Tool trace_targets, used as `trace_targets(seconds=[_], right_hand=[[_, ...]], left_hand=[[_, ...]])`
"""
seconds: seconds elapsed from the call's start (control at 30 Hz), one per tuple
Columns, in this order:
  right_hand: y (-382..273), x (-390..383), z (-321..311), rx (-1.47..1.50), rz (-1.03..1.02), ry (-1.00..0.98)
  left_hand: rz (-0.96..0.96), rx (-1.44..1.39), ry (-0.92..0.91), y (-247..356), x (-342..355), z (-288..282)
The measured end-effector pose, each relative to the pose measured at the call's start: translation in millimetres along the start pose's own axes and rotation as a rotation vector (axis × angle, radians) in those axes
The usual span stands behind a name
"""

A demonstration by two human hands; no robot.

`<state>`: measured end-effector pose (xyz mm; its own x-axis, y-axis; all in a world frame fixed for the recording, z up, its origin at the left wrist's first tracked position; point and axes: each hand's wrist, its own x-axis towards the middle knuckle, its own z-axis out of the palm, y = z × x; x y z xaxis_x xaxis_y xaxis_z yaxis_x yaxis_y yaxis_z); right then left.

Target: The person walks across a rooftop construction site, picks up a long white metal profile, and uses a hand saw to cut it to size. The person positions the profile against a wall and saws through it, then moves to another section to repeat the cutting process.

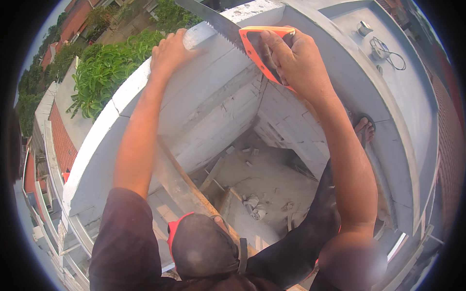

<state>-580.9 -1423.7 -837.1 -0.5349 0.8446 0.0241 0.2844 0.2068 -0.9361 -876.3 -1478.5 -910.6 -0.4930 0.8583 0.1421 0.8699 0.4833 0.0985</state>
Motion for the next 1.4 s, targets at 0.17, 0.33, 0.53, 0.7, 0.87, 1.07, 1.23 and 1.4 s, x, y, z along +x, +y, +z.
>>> trace_targets(seconds=[0.17, 0.33, 0.53, 0.7, 0.87, 1.07, 1.23, 1.4], right_hand=[[28.4, -62.6, -37.7, 0.096, -0.035, 0.007], [23.8, -62.8, -45.3, 0.032, -0.074, -0.015], [23.3, -20.9, -18.2, -0.02, -0.099, -0.011], [42.9, -112.0, -56.9, 0.029, -0.06, 0.035], [31.8, -37.9, -11.9, 0.036, -0.059, 0.018], [42.1, -60.3, -8.3, 0.096, -0.037, 0.025], [47.0, -104.9, -32.8, 0.124, 0.021, 0.012], [32.1, -10.6, 0.1, -0.014, -0.169, 0.058]], left_hand=[[0.017, 0.018, 0.036, -11.9, -1.3, 1.8], [0.025, 0.024, 0.071, -5.6, -2.2, 9.1], [0.049, 0.01, 0.043, -2.1, 2.9, 2.1], [0.028, 0.027, 0.061, -10.4, -1.4, 4.0], [0.028, 0.023, 0.029, -3.5, 4.6, 3.3], [0.033, 0.027, 0.031, -10.5, 1.3, -2.7], [0.033, 0.032, 0.087, -7.1, -1.4, 5.7], [0.043, 0.003, 0.036, 2.9, 5.1, -0.2]])
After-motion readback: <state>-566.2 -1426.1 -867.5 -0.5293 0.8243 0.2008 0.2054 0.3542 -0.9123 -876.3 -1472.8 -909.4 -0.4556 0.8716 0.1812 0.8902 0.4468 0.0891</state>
